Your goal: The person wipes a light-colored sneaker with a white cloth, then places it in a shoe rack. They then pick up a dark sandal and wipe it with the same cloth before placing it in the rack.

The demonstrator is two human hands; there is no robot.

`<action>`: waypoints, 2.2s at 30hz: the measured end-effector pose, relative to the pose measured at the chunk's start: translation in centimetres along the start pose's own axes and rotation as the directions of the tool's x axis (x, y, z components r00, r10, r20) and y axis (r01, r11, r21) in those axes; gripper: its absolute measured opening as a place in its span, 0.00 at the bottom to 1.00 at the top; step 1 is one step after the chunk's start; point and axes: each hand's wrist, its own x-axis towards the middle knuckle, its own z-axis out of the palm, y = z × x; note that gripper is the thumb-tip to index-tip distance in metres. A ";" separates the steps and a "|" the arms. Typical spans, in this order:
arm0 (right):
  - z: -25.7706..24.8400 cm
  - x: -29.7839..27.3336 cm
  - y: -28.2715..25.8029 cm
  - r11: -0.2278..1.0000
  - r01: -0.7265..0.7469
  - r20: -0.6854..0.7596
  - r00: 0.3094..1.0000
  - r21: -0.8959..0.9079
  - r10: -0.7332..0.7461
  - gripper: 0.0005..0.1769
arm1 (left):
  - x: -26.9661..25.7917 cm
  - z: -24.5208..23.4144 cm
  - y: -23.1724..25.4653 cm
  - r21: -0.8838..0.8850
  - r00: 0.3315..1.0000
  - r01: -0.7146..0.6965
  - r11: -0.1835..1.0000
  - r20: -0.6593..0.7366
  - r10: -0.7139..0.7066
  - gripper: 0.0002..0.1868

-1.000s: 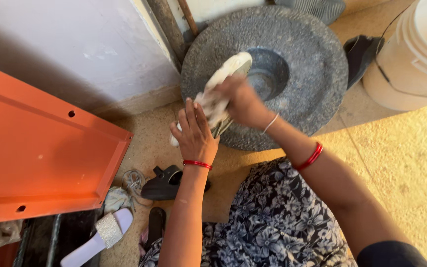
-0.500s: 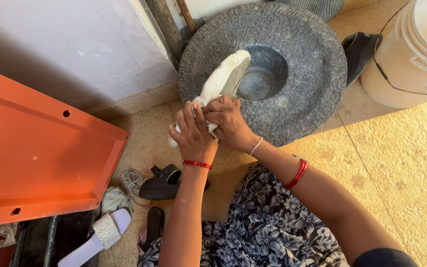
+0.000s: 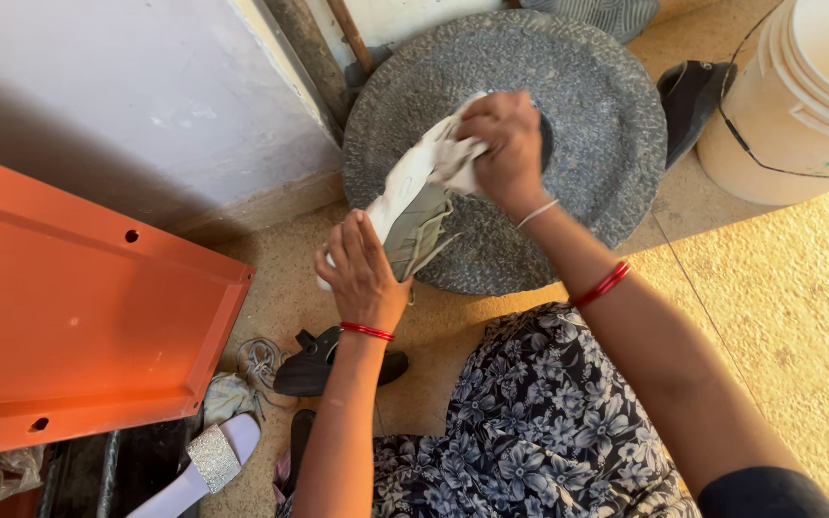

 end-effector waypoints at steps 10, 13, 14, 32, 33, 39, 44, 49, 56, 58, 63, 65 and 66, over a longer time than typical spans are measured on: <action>-0.2 -2.2 -5.6 0.878 0.474 0.262 0.840 0.068 -0.475 0.20 | 0.8 -1.9 -1.9 -0.136 0.986 -0.154 0.979 0.037 0.161 0.72; -0.5 -1.3 -2.0 0.923 0.376 0.177 0.905 0.088 -0.386 0.18 | 2.1 -1.9 -1.9 -0.142 0.977 -0.205 0.968 0.026 0.210 0.71; -0.4 -1.4 -1.2 0.942 0.314 0.147 0.933 0.115 -0.329 0.18 | 2.1 -1.9 -1.9 -0.145 0.977 -0.198 0.969 0.044 0.206 0.71; -1.0 -3.0 -5.9 0.970 0.122 0.152 0.976 0.212 -0.156 0.20 | 7.6 -1.9 1.8 0.103 0.857 0.131 0.986 0.489 -0.164 0.62; -0.7 -3.2 -7.1 0.944 0.246 0.184 0.940 0.220 -0.288 0.25 | 7.3 -1.6 1.5 0.079 0.878 0.146 0.986 0.449 -0.166 0.55; 1.4 -3.3 -5.9 0.884 0.467 0.096 0.880 0.017 -0.466 0.24 | 5.9 -0.7 0.4 -0.074 0.952 0.097 0.993 0.297 -0.071 0.55; 0.6 -2.1 0.8 0.996 -0.073 0.003 0.997 0.051 0.073 0.18 | 6.9 -1.3 1.6 -0.097 0.959 0.134 0.986 0.265 -0.104 0.66; 0.8 -1.2 1.8 0.971 -0.230 0.042 0.973 0.069 0.228 0.17 | 7.0 -1.1 1.8 -0.047 0.963 0.108 0.993 0.254 -0.093 0.66; 3.1 -2.0 -8.6 0.961 0.215 0.110 0.966 0.172 -0.236 0.17 | 5.8 0.4 0.5 -0.039 0.970 0.132 0.991 0.213 -0.120 0.56; 2.7 -1.2 -9.3 0.916 0.383 0.099 0.914 0.116 -0.394 0.16 | 5.8 0.3 0.2 -0.079 0.981 0.120 0.990 0.162 -0.106 0.56; 1.1 -0.6 -3.0 0.947 0.319 0.108 0.941 0.036 -0.321 0.11 | 5.0 -0.1 0.6 -0.141 0.987 0.110 0.984 0.131 -0.091 0.62; 0.9 -0.8 0.1 0.993 0.114 0.005 0.993 0.019 -0.114 0.09 | 5.4 -0.3 0.8 -0.142 0.984 0.116 0.983 0.150 -0.095 0.64; 0.7 -1.4 1.4 1.000 -0.017 -0.020 1.000 -0.010 0.017 0.08 | 5.5 -0.5 1.0 -0.145 0.982 0.114 0.983 0.164 -0.090 0.65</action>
